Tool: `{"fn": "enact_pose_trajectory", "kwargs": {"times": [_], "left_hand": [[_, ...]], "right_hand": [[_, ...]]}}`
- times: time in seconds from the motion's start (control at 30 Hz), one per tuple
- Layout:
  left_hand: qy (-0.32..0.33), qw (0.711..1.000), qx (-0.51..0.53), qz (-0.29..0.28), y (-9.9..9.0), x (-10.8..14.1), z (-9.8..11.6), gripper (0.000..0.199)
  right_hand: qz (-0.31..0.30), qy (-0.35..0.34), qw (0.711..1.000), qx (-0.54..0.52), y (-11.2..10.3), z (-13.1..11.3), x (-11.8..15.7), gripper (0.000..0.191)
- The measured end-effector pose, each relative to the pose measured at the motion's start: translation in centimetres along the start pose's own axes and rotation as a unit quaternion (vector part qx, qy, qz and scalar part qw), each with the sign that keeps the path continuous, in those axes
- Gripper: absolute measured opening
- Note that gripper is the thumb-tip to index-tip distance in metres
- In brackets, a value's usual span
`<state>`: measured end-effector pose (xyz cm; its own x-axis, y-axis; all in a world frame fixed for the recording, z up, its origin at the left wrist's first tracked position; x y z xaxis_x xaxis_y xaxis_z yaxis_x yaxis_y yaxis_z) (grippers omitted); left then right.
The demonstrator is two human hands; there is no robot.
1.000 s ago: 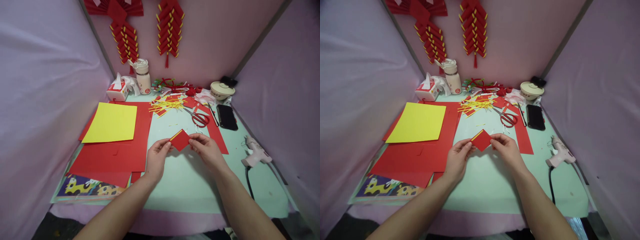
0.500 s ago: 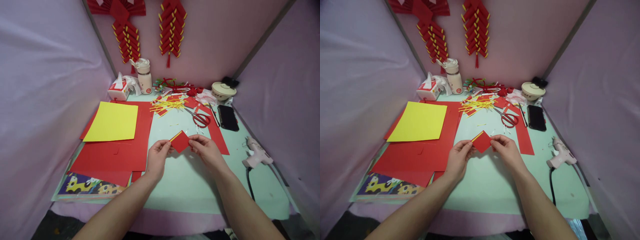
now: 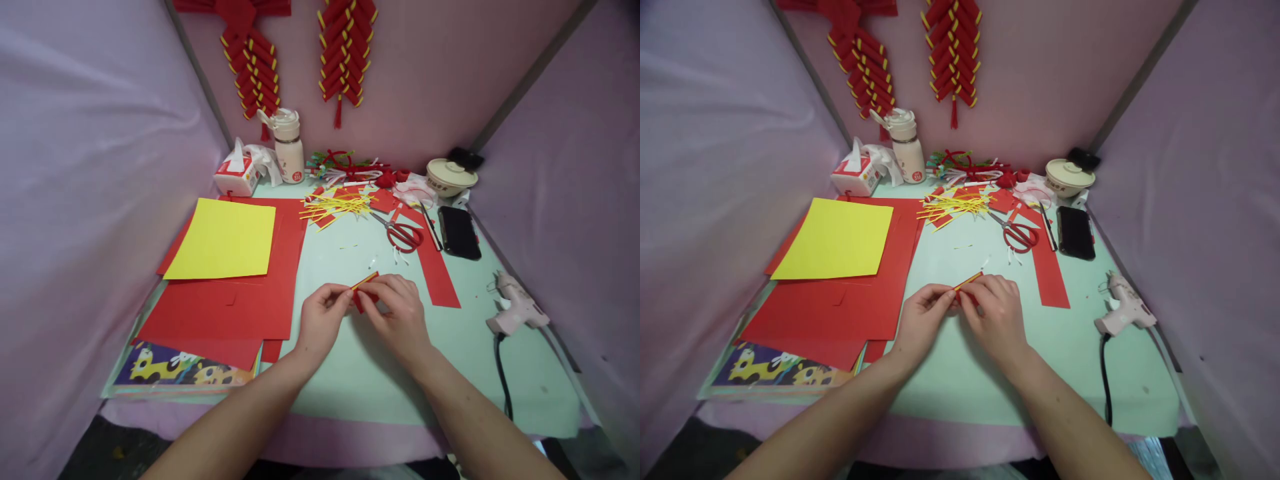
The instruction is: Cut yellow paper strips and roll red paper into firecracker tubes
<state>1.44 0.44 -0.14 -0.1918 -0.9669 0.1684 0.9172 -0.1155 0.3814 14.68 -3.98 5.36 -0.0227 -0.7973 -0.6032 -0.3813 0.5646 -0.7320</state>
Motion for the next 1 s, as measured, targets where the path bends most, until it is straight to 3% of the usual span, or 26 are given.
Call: {"fn": "enact_pose_trajectory", "kwargs": {"times": [0.13, 0.3, 0.5, 0.7, 0.9, 1.0], "left_hand": [[0.072, 0.995, -0.065, -0.038, 0.4, 0.5, 1.0, 0.011], [0.219, 0.955, -0.183, -0.078, 0.7, 1.1, 2.4, 0.012], [0.294, 0.92, -0.237, -0.105, 1.1, 1.7, 3.0, 0.015], [0.268, 0.932, -0.222, -0.099, 1.2, 1.6, 2.8, 0.012], [0.134, 0.982, -0.118, -0.056, 0.7, 0.9, 1.5, 0.008], [0.115, 0.987, -0.104, -0.046, 0.6, 0.7, 1.4, 0.007]], "right_hand": [[-0.006, 0.013, 1.0, -0.017, 0.0, 0.4, 0.0, 0.007], [0.002, 0.002, 1.0, -0.022, -0.5, 0.1, 0.0, 0.005], [0.018, -0.006, 1.0, 0.001, -0.7, -0.2, 0.1, 0.005], [0.021, -0.015, 0.999, 0.047, -0.7, -0.4, 0.1, 0.006], [0.016, -0.009, 0.999, 0.034, -0.5, -0.4, 0.0, 0.007], [0.008, -0.016, 0.999, 0.034, -0.3, -0.4, 0.1, 0.005]]}}
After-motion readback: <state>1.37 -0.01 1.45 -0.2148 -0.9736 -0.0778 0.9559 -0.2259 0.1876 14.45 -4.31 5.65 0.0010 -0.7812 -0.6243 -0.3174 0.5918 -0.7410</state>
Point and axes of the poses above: each hand's wrist, its own x-axis away from the middle knuckle, its own y-axis out of the palm, z = x × y, the point moved 5 cm from there along -x, towards the middle knuckle, and after that the axes turned 12 degrees about x, right-handed, at the moved point
